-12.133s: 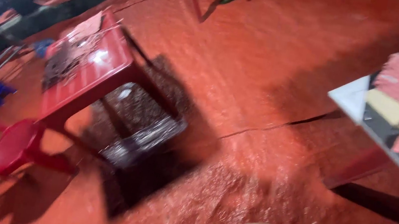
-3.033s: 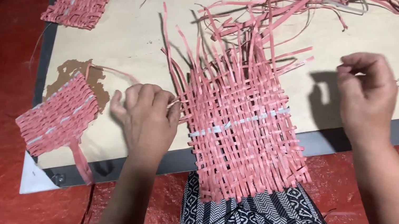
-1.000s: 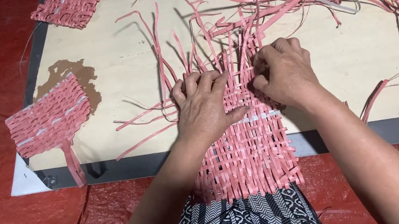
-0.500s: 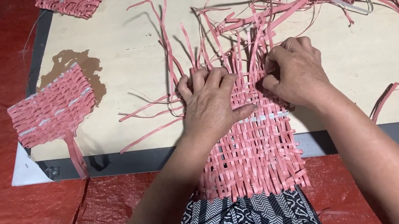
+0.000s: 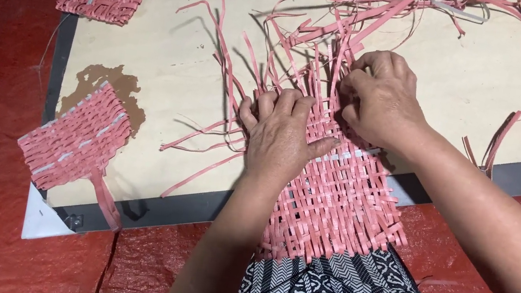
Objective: Weaving pink plastic strips together on a flat surface to create a mat or fan.
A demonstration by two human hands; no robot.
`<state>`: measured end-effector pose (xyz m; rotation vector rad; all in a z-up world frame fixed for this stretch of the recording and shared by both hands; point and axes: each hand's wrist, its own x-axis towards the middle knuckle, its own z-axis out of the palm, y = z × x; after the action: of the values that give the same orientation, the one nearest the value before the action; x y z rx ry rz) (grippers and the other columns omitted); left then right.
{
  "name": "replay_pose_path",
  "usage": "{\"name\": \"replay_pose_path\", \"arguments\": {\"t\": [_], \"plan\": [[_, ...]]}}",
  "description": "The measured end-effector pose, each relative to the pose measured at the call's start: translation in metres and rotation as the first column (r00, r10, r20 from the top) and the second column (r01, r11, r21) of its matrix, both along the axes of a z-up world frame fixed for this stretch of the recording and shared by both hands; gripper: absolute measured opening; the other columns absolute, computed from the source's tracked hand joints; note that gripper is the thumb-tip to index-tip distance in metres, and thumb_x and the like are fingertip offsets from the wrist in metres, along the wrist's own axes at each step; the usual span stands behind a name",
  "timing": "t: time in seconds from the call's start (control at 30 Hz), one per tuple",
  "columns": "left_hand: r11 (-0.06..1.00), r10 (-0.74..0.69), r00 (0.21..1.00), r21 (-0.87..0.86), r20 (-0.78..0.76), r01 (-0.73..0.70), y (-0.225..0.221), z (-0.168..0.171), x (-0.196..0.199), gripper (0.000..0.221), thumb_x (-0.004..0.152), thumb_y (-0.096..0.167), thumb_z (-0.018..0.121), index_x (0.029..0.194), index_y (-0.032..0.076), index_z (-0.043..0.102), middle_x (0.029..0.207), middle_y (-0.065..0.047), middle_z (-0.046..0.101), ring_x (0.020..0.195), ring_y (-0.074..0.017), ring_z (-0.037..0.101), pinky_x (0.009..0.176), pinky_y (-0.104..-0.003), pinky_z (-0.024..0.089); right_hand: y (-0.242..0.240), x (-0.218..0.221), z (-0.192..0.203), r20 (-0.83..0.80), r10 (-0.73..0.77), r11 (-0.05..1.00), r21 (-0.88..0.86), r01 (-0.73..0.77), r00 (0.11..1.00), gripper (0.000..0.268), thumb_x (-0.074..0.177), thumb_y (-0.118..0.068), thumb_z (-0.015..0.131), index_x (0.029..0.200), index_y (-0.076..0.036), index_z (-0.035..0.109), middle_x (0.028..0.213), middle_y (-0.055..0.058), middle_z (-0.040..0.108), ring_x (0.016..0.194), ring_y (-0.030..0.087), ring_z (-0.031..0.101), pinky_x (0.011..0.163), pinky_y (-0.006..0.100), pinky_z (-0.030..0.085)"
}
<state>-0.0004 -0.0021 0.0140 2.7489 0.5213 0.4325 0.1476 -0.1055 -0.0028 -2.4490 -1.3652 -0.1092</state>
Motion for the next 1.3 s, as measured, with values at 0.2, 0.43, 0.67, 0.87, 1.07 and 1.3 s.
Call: {"name": "replay_pose_path", "arguments": {"t": [0.2, 0.43, 0.67, 0.87, 1.07, 1.3], "plan": [[0.996, -0.022, 0.999, -0.086, -0.037, 0.019, 0.001, 0.005, -0.001, 0.058, 0.068, 0.048, 0.067, 0.112, 0.012, 0.052, 0.105, -0.002, 0.044, 0.103, -0.0251, 0.033, 0.093, -0.060, 0.007, 0.000, 0.006, -0.013, -0.033, 0.034, 0.995, 0.098, -0.031, 0.999, 0.020, 0.066, -0.013, 0.057, 0.085, -0.013, 0.061, 0.108, 0.008, 0.040, 0.121, 0.035, 0.029, 0.098, 0.054, 0.023], [0.996, -0.026, 0.999, -0.089, -0.028, 0.024, 0.002, 0.003, -0.002, 0.053, 0.069, 0.043, 0.069, 0.109, 0.014, 0.051, 0.106, -0.001, 0.045, 0.105, -0.0250, 0.033, 0.093, -0.061, 0.007, -0.002, 0.008, -0.021, 0.037, 0.052, 0.988, 0.140, -0.057, 0.998, 0.019, 0.066, -0.013, 0.058, 0.085, -0.014, 0.060, 0.108, 0.010, 0.041, 0.120, 0.036, 0.031, 0.101, 0.054, 0.021], [0.985, -0.018, 0.955, -0.158, 0.296, 0.067, 0.007, 0.014, -0.021, 0.068, 0.065, 0.022, 0.078, 0.119, 0.011, 0.039, 0.122, -0.011, 0.031, 0.112, -0.0307, 0.033, 0.096, -0.047, 0.025, -0.003, -0.032, 0.016, 0.306, 0.102, 0.967, 0.193, -0.166, 0.947, 0.038, 0.062, -0.005, 0.068, 0.097, -0.012, 0.057, 0.105, 0.012, 0.046, 0.116, 0.034, 0.038, 0.099, 0.052, 0.028], [0.985, 0.170, 0.979, -0.006, 0.111, -0.171, 0.028, 0.001, -0.037, 0.060, 0.063, 0.033, 0.076, 0.110, 0.013, 0.045, 0.110, -0.003, 0.038, 0.109, -0.0240, 0.032, 0.094, -0.045, 0.025, 0.012, -0.052, 0.024, -0.037, 0.212, 0.968, 0.148, -0.204, 0.977, 0.034, 0.075, -0.018, 0.064, 0.106, -0.011, 0.052, 0.081, 0.012, 0.058, 0.082, 0.031, 0.059, 0.070, 0.043, 0.047], [0.987, 0.159, 0.986, -0.008, 0.047, -0.158, 0.028, -0.005, -0.040, 0.053, 0.068, 0.040, 0.069, 0.109, 0.010, 0.053, 0.111, -0.004, 0.044, 0.109, -0.0236, 0.032, 0.096, -0.051, 0.016, 0.021, -0.056, 0.022, 0.024, 0.128, 0.992, -0.021, -0.127, 0.992, 0.028, 0.075, -0.026, 0.063, 0.102, -0.020, 0.060, 0.084, 0.007, 0.061, 0.082, 0.026, 0.062, 0.069, 0.037, 0.050], [0.979, 0.201, 0.979, -0.052, 0.037, -0.199, 0.029, -0.001, -0.042, 0.059, 0.066, 0.043, 0.071, 0.108, 0.005, 0.052, 0.105, -0.008, 0.045, 0.107, -0.0256, 0.033, 0.094, -0.055, 0.015, 0.026, -0.055, 0.013, 0.035, 0.060, 0.997, -0.041, -0.058, 0.998, 0.025, 0.074, -0.029, 0.063, 0.098, -0.022, 0.061, 0.082, 0.005, 0.060, 0.083, 0.024, 0.061, 0.069, 0.037, 0.049]]}}
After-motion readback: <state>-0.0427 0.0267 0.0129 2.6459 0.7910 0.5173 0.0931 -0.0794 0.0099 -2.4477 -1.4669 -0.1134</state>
